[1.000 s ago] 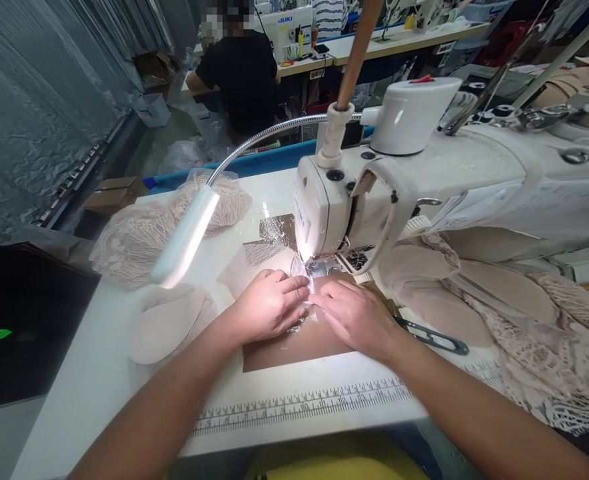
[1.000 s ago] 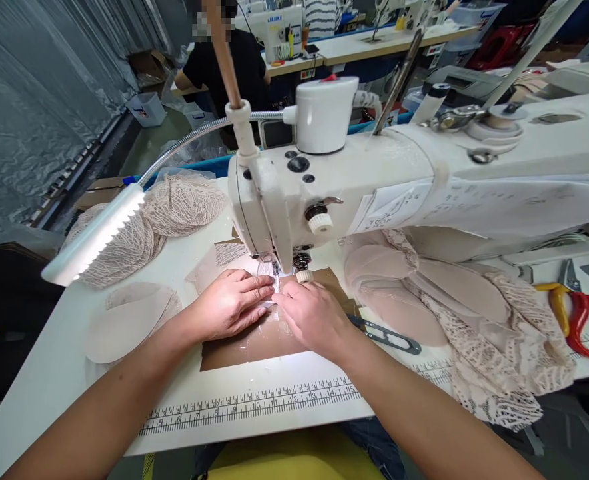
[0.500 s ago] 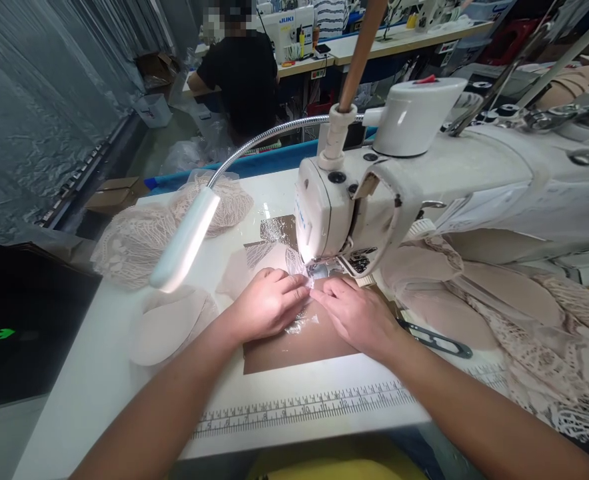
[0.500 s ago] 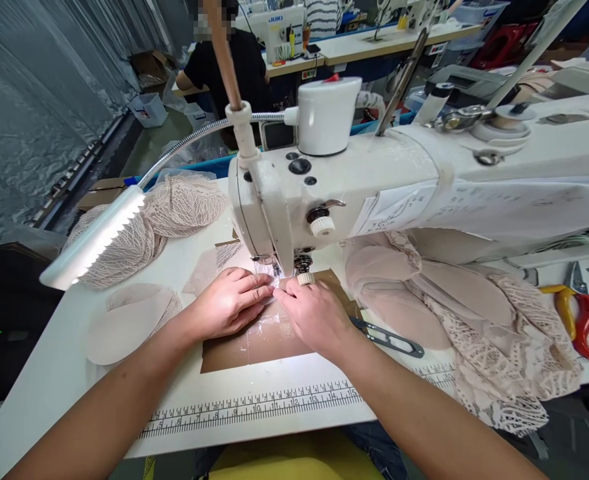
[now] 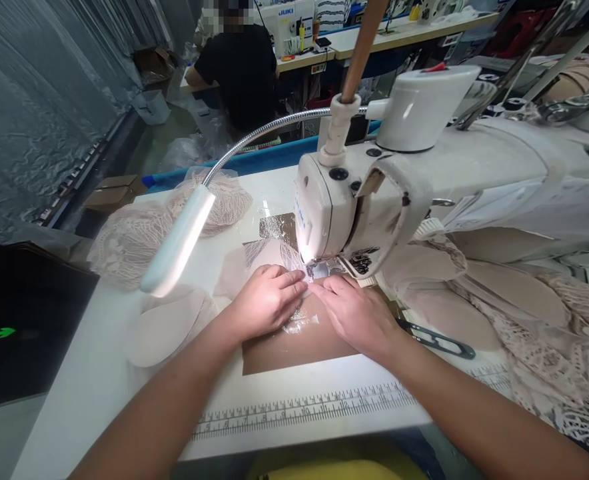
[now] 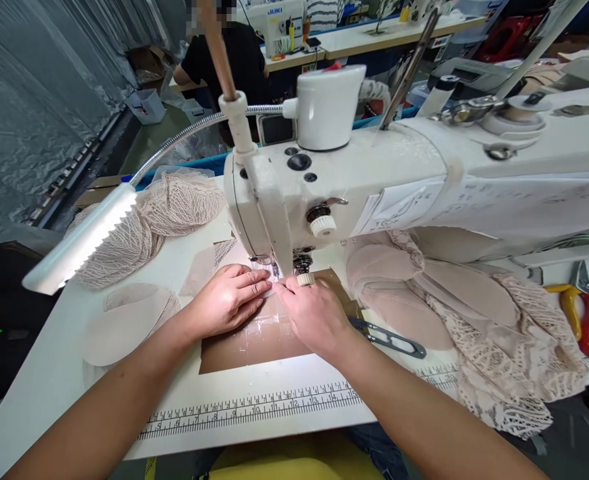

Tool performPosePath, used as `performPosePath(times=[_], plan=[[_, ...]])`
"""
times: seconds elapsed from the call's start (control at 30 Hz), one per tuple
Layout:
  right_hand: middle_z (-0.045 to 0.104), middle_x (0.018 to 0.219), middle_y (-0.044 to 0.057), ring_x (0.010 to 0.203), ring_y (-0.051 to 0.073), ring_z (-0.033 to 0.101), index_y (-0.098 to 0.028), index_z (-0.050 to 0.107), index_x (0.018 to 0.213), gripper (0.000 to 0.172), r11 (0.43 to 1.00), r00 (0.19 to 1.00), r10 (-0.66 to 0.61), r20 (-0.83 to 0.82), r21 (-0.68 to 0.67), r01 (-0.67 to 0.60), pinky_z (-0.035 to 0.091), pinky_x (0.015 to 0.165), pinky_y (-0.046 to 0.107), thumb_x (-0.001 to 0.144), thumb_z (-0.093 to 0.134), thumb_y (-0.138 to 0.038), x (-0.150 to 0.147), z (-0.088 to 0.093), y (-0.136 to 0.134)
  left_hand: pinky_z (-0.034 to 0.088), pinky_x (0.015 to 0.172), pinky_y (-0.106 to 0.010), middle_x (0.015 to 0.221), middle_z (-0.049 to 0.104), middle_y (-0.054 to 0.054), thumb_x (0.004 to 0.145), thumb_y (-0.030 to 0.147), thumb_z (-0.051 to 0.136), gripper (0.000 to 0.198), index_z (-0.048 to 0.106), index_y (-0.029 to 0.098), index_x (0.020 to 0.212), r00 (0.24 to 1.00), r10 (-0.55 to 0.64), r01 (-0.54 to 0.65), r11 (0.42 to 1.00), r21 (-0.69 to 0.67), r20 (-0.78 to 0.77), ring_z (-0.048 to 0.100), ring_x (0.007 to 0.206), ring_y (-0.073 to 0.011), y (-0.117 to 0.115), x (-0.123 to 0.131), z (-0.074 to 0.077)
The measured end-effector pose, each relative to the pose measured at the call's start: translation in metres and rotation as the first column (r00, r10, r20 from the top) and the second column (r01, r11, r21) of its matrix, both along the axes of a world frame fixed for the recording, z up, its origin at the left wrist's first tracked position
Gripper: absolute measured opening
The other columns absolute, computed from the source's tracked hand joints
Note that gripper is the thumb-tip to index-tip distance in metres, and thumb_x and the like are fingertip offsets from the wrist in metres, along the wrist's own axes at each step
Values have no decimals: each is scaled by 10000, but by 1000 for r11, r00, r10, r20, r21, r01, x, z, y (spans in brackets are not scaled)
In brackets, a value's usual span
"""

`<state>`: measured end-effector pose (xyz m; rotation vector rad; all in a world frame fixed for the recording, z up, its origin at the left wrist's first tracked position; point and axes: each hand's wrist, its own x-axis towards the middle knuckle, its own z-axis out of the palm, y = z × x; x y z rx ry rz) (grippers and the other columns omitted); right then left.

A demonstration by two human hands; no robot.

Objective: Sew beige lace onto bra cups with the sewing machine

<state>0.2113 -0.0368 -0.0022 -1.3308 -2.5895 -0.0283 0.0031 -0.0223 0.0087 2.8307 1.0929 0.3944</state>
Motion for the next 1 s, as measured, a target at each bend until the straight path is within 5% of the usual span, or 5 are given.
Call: performPosePath(times=[0.47, 0.8, 0.9, 1.0], plan=[[653, 824, 22, 672, 151, 537, -201, 680, 1126, 393, 999, 997, 35, -73, 44, -32, 324, 570, 290, 841, 433, -87, 4, -8, 3, 404, 955, -465, 1266, 577, -120, 928, 302, 417, 359, 592, 157, 1205, 976, 217, -218, 975, 44, 30, 489, 1151, -298, 9, -5, -10], [669, 847, 27, 628, 143, 581, -181, 698, 1067, 372, 982, 982, 128, -142, 156, -106, 391, 571, 288, 872, 388, -115, 8, -14, 6, 383, 984, -465, 1336, 524, -106, 921, 317, 410, 383, 545, 174, 1250, 875, 484, -483, 875, 28, -20, 423, 1232, -298, 13, -15, -11], [661, 835, 25, 608, 144, 586, -188, 692, 1070, 366, 971, 975, 164, -151, 199, -132, 408, 565, 294, 882, 382, -137, 10, -18, 9, 377, 989, -485, 1374, 491, -93, 931, 315, 372, 404, 507, 191, 1291, 817, 572, -574, 819, -6, -74, 409, 1252, -306, 12, -17, -6], [656, 824, 31, 623, 155, 598, -188, 686, 1078, 374, 964, 972, 186, -145, 216, -152, 420, 563, 302, 886, 369, -138, 12, -22, 11, 396, 962, -499, 1341, 508, -115, 905, 361, 419, 436, 483, 190, 1301, 797, 586, -600, 795, -90, -144, 436, 1230, -326, 4, -22, 16]])
